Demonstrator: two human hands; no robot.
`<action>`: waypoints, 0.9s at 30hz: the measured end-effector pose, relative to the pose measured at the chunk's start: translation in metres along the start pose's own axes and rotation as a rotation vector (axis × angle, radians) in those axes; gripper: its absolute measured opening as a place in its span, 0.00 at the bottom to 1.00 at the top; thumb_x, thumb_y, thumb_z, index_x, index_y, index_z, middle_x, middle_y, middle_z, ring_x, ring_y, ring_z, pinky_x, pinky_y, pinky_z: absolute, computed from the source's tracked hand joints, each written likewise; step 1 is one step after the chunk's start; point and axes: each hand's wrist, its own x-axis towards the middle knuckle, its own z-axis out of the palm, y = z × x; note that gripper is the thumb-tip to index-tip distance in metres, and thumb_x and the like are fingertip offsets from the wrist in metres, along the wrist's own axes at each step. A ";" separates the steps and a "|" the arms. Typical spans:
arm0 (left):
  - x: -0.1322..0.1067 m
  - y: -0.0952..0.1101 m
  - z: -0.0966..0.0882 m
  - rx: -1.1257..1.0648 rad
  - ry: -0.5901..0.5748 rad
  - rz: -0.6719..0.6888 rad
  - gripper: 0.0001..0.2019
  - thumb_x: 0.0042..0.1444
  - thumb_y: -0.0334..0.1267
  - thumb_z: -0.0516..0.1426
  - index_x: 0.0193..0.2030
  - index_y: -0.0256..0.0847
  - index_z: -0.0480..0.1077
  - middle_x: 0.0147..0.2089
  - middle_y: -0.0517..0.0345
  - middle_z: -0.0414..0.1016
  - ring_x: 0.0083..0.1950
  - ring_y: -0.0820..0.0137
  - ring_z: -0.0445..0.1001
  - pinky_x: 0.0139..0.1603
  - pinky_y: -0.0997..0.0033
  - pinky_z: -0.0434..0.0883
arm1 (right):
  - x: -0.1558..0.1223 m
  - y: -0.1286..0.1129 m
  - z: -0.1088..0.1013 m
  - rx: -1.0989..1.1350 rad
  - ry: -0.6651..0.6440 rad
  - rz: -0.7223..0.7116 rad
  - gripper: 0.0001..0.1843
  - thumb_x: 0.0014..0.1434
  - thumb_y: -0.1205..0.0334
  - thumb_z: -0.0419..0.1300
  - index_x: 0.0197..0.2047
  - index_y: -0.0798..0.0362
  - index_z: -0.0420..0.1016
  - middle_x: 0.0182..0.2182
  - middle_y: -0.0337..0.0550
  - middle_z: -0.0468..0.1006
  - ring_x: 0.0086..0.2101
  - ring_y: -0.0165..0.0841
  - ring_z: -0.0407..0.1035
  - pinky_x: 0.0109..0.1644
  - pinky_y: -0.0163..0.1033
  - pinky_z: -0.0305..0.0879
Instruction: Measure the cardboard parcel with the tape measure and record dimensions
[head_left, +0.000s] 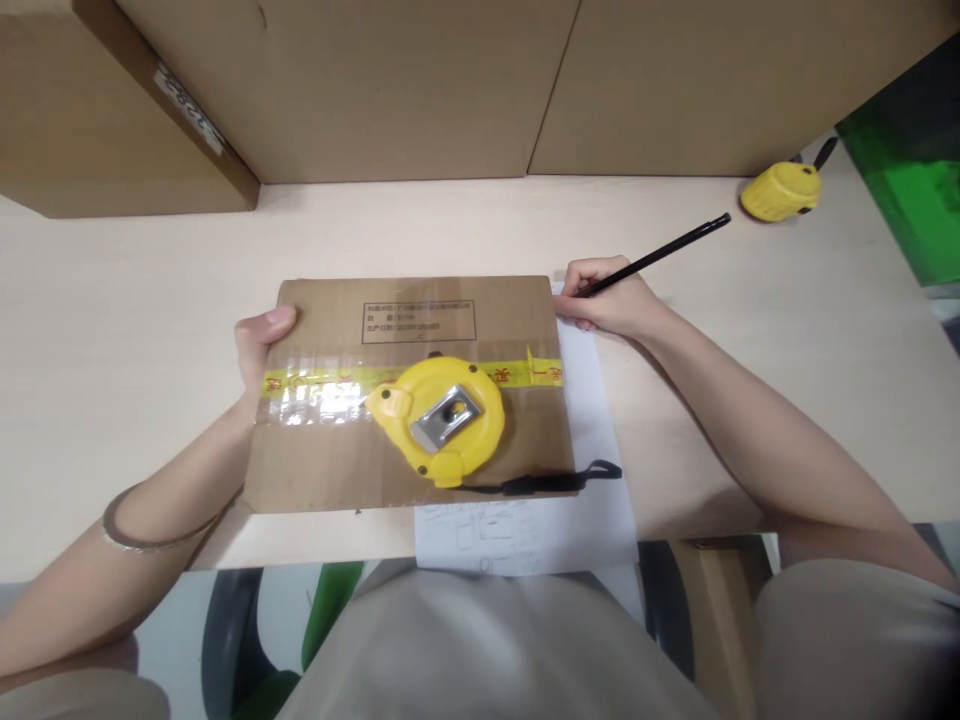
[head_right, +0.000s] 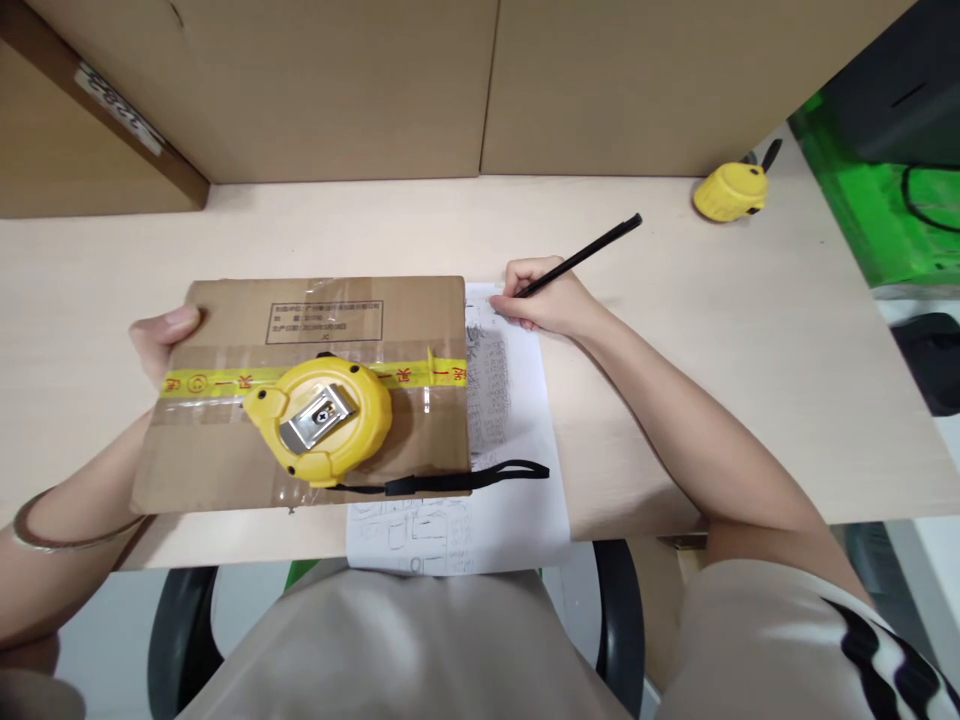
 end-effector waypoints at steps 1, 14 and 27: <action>0.000 0.000 0.000 0.006 0.001 0.010 0.21 0.52 0.45 0.55 0.52 0.38 0.68 0.50 0.49 0.79 0.66 0.32 0.75 0.49 0.41 0.84 | 0.000 0.000 0.000 -0.003 0.002 -0.002 0.17 0.49 0.68 0.70 0.20 0.52 0.65 0.13 0.34 0.68 0.14 0.21 0.59 0.18 0.31 0.50; 0.000 -0.001 0.000 -0.017 0.060 0.000 0.22 0.49 0.45 0.57 0.51 0.40 0.66 0.47 0.50 0.81 0.66 0.35 0.76 0.51 0.42 0.85 | 0.000 -0.001 -0.001 -0.030 -0.001 0.000 0.16 0.48 0.69 0.68 0.19 0.52 0.65 0.13 0.34 0.68 0.13 0.22 0.58 0.18 0.32 0.50; 0.002 -0.002 0.000 -0.114 -0.011 -0.063 0.32 0.45 0.48 0.60 0.57 0.35 0.69 0.48 0.44 0.84 0.62 0.35 0.78 0.52 0.42 0.84 | -0.003 0.004 -0.001 -0.057 0.083 -0.026 0.17 0.49 0.68 0.68 0.19 0.51 0.64 0.12 0.33 0.67 0.15 0.24 0.58 0.21 0.34 0.50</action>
